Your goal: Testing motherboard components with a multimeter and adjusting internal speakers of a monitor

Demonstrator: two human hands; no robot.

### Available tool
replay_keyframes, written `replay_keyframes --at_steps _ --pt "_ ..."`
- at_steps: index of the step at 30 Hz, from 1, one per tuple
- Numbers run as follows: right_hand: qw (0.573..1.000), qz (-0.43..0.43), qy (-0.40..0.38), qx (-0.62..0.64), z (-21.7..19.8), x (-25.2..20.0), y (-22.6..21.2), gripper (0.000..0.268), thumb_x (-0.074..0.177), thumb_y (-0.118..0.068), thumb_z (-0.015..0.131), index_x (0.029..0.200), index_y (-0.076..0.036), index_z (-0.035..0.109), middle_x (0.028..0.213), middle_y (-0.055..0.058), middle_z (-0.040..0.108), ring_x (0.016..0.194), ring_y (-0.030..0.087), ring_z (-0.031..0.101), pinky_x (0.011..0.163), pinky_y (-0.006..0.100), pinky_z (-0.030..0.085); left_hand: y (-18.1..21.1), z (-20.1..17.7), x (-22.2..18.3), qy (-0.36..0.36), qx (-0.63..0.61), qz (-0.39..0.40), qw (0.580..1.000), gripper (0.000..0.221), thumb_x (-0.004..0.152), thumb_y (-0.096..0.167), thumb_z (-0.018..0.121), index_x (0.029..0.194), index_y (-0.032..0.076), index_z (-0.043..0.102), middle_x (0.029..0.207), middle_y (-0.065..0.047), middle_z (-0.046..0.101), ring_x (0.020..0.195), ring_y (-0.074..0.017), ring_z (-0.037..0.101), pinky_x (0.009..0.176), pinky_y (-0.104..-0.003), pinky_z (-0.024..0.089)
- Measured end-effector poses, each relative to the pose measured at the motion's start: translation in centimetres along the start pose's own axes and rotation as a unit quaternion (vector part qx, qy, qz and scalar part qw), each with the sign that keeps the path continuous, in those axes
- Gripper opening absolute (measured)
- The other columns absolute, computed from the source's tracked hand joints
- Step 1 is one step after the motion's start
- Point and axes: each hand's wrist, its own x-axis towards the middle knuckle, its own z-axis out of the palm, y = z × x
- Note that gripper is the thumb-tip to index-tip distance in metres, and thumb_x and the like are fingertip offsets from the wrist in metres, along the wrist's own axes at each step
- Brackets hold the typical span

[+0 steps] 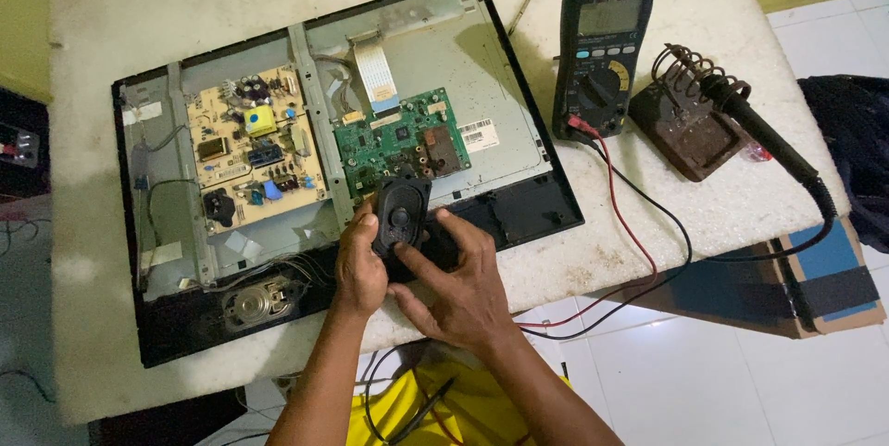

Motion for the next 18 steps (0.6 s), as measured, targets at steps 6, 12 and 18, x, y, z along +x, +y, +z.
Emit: replay_keyframes --at_steps 6,12,18 --pt "1.0 0.01 0.012 0.007 0.1 -0.1 0.0 0.038 0.086 -0.046 0.078 0.118 -0.028 0.073 0.142 0.018 0.044 0.133 0.042 0.047 0.104 0.053 0.044 -2.4 -1.4 -0.6 -0.008 0.017 0.003 1.0 0.045 0.107 0.015 0.028 0.131 -0.003 0.061 0.119 -0.026 0.066 0.112 -0.0335 0.061 0.104 -0.046 0.045" --pt "0.999 0.023 0.028 -0.004 0.4 -0.6 0.7 0.047 0.08 -0.045 0.083 0.12 -0.023 0.071 0.141 0.019 0.044 0.134 0.042 0.047 0.109 0.053 0.04 -6.6 -2.3 -2.0 -0.002 0.2 0.175 0.964 0.033 0.11 0.013 0.04 0.133 -0.005 0.056 0.131 -0.032 0.061 0.12 -0.044 0.061 0.106 -0.05 0.045" --pt "1.0 0.023 0.011 -0.012 0.5 -0.3 0.0 0.05 0.081 -0.044 0.084 0.123 -0.023 0.07 0.145 0.021 0.041 0.138 0.043 0.044 0.113 0.052 0.037 0.0 0.2 0.1 -0.006 0.074 0.077 0.994 0.038 0.11 0.014 0.033 0.126 -0.007 0.06 0.123 -0.03 0.064 0.117 -0.0411 0.062 0.107 -0.051 0.044"
